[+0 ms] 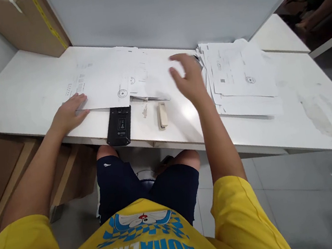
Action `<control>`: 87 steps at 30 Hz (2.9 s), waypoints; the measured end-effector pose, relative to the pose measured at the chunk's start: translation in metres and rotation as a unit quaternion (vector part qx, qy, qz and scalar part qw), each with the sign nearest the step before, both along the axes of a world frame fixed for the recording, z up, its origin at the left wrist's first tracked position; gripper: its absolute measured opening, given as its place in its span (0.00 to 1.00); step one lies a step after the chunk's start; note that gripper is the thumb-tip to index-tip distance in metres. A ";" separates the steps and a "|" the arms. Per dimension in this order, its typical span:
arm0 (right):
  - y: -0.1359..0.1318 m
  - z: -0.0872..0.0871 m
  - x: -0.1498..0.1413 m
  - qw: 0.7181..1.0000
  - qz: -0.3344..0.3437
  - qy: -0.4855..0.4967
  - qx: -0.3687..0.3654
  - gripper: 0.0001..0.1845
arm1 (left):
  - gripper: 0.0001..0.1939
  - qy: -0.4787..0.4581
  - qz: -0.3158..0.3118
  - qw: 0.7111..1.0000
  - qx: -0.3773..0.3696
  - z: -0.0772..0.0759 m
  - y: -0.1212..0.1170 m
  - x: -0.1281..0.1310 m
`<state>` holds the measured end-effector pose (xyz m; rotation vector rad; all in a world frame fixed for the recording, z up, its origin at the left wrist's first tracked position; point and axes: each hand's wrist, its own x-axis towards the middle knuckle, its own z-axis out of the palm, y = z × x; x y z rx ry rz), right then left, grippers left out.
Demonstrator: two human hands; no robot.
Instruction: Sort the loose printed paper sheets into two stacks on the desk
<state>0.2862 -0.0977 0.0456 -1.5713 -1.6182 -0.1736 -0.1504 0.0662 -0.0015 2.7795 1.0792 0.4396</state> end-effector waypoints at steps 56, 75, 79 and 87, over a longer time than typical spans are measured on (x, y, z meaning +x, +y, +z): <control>0.075 -0.037 -0.076 0.972 0.107 -0.016 -0.211 0.14 | 0.18 -0.084 0.067 0.994 -0.031 -0.009 0.001 0.006; -0.048 -0.016 -0.066 0.982 0.096 0.158 -0.030 0.18 | 0.29 0.022 -0.021 0.999 0.044 0.029 -0.098 0.121; -0.074 -0.028 -0.071 0.916 0.083 0.393 -0.022 0.27 | 0.32 -0.012 -0.018 0.995 0.095 0.035 -0.119 0.117; -0.187 -0.066 -0.139 0.717 0.109 0.676 -0.125 0.25 | 0.31 -0.053 -0.159 0.966 0.197 -0.006 -0.237 0.040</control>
